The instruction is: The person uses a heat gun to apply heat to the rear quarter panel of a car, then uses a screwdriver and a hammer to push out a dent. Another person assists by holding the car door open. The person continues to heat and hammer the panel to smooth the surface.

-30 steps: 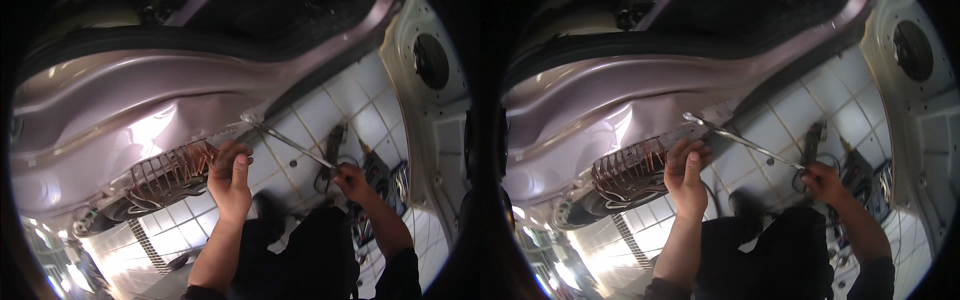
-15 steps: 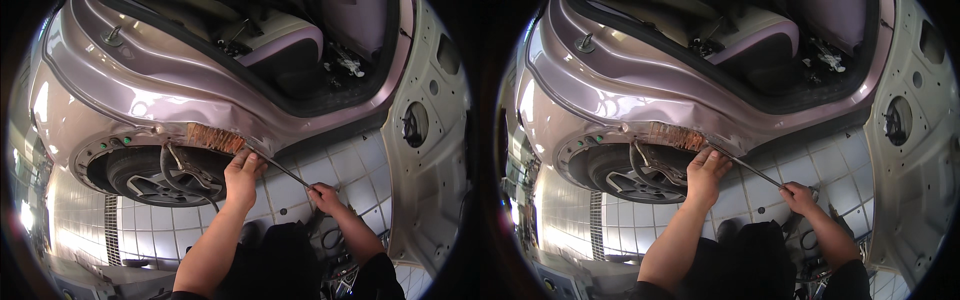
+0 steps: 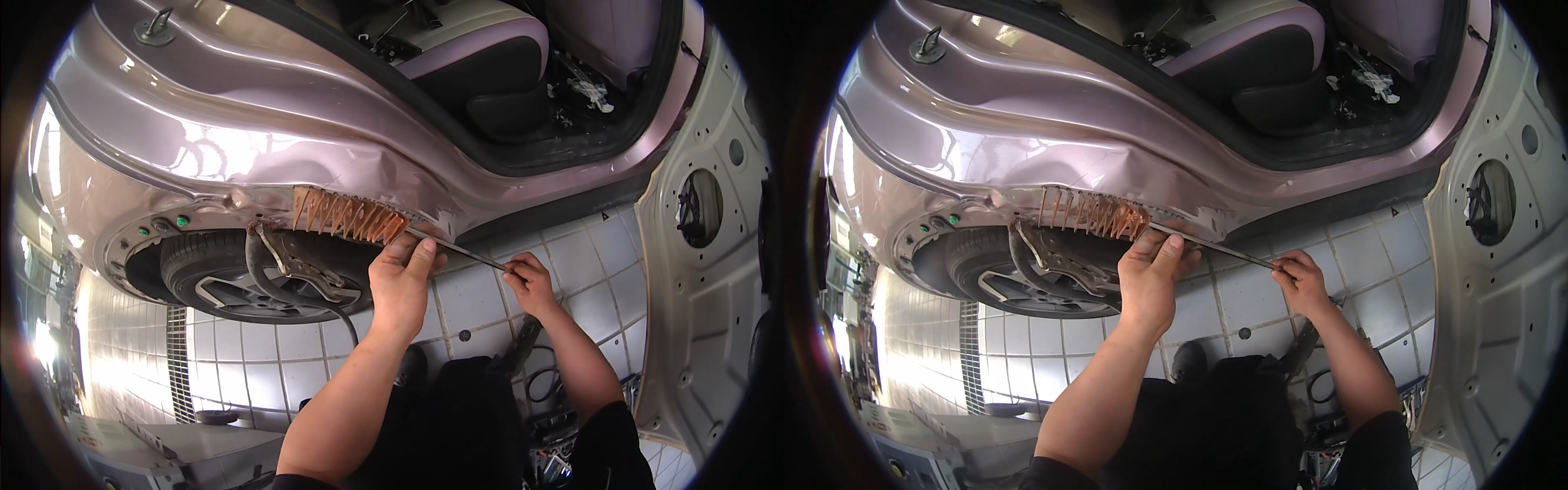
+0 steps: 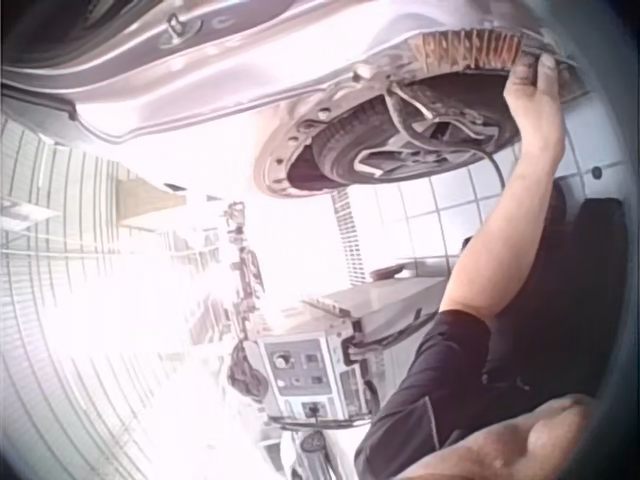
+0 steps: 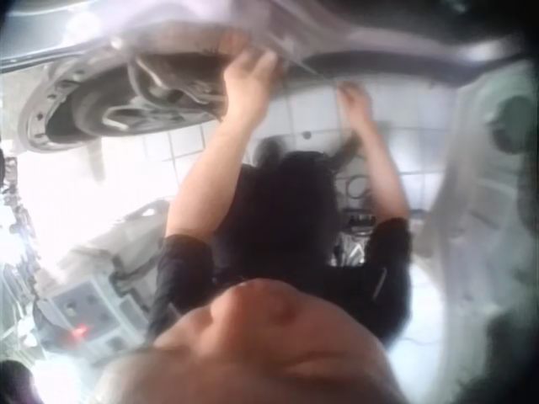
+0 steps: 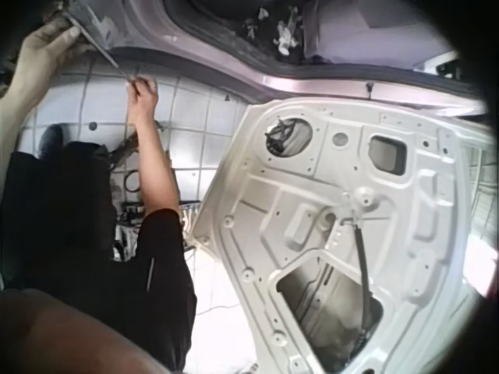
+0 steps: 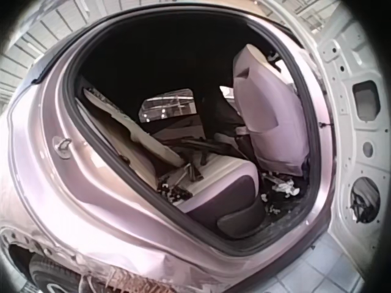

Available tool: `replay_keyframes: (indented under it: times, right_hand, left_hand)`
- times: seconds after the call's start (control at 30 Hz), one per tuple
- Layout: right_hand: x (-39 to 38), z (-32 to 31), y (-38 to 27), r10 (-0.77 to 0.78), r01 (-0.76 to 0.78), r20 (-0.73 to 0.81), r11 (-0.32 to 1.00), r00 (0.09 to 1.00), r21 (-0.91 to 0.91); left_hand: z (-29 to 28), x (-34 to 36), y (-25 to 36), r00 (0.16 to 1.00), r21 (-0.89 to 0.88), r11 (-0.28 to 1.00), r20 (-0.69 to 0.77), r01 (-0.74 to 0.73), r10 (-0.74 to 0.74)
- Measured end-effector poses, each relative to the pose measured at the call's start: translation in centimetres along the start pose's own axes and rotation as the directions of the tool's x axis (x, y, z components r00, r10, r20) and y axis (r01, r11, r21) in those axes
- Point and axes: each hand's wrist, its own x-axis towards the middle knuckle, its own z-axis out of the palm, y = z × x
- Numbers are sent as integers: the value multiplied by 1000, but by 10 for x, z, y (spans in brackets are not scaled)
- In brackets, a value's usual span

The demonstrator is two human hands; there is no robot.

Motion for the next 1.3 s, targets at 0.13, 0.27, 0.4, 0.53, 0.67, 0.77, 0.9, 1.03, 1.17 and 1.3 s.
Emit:
replay_keyframes:
  times: [0.13, 0.27, 0.4, 0.53, 0.67, 0.77, 0.9, 1.03, 1.17, 1.3]
  right_hand:
    - [10, 1, -10, 98, -98, 20, 995, 995, 12]
    - [18, 5, -19, 117, -118, 31, 991, 993, 62]
    - [22, 16, -18, -62, 57, -82, 996, 995, -64]
    - [28, 26, -24, -96, 74, -171, 989, 981, -130]
    - [32, 32, -30, -12, -11, -201, 994, 980, -113]
    - [34, 33, -32, 170, -164, -100, 984, 980, 72]
    - [45, 35, -39, -77, 77, -6, 997, 997, -31]
    - [53, 44, -56, 20, -24, -144, 999, 989, -29]
    - [56, 46, -55, 56, -71, -179, 995, 982, -74]
    - [58, 50, -49, -126, 114, -226, 991, 966, -67]
  left_hand:
    - [2, 4, -6, 999, 10, 999, -9, -42, 42]
    - [3, 7, -3, 994, -8, 997, -86, -74, 73]
    - [3, 7, -5, 988, -20, 995, -119, -98, 95]
    - [3, 8, -5, 986, -19, 991, -106, -132, 129]
    - [4, 8, -2, 989, -15, 993, -98, -113, 111]
    - [2, 7, 0, 990, -13, 995, -96, -103, 101]
    - [-2, 9, 4, 989, -2, 994, -101, -107, 107]
    - [-4, 9, 2, 990, -13, 995, -100, -104, 102]
    - [-2, 9, 3, 987, -27, 990, -80, -140, 137]
    - [-4, 12, 2, 987, 71, 987, -66, -142, 147]
